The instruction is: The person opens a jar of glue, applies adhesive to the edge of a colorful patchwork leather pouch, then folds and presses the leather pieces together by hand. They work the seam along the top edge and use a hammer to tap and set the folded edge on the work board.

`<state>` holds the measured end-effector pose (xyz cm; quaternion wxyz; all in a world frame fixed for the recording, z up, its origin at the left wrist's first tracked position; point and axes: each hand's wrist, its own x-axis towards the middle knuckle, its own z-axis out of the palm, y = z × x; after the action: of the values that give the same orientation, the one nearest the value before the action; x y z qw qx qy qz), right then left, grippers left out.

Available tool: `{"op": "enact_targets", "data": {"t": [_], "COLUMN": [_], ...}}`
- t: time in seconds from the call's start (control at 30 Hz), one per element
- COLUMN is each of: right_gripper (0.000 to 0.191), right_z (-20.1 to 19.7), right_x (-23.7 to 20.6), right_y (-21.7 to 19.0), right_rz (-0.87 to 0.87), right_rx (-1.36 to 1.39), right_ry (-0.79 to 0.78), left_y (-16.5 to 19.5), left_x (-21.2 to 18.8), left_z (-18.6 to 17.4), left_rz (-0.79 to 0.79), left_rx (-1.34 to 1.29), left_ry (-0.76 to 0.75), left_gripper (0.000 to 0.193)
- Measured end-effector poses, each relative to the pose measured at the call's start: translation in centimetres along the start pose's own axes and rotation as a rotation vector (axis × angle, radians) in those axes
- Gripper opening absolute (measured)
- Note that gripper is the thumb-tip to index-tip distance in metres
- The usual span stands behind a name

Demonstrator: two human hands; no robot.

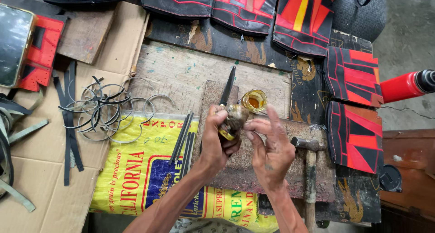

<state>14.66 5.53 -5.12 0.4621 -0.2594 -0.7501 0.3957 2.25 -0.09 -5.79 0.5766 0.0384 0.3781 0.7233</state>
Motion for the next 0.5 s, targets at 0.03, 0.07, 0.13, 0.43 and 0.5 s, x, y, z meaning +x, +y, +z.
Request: {"op": "enact_targets", "data": {"t": [0.03, 0.07, 0.13, 0.43, 0.5], "right_gripper": [0.073, 0.073, 0.073, 0.063, 0.068], "right_z": [-0.2, -0.4, -0.8, -1.6, -1.6], "right_x": [0.4, 0.7, 1.0, 1.0, 1.3], "right_y": [0.0, -0.1, -0.2, -0.7, -0.7], "right_rz": [-0.093, -0.125, -0.173, -0.149, -0.260], "right_rx": [-0.093, -0.171, -0.329, -0.116, -0.297], "right_ry": [-0.029, -0.044, -0.077, -0.169, -0.175], "left_y": [-0.1, 0.0, 0.4, 3.7, 3.0], "left_x": [-0.3, -0.7, -1.5, -1.2, -2.4], "left_z": [-0.1, -0.1, -0.1, 0.0, 0.3], "left_rz": [0.082, 0.294, 0.699, -0.048, 0.563], "left_rx": [0.150, 0.382, 0.844, 0.394, 0.913], "left_ry": [0.053, 0.022, -0.050, -0.002, -0.053], "left_gripper": [0.030, 0.031, 0.033, 0.034, 0.035]}}
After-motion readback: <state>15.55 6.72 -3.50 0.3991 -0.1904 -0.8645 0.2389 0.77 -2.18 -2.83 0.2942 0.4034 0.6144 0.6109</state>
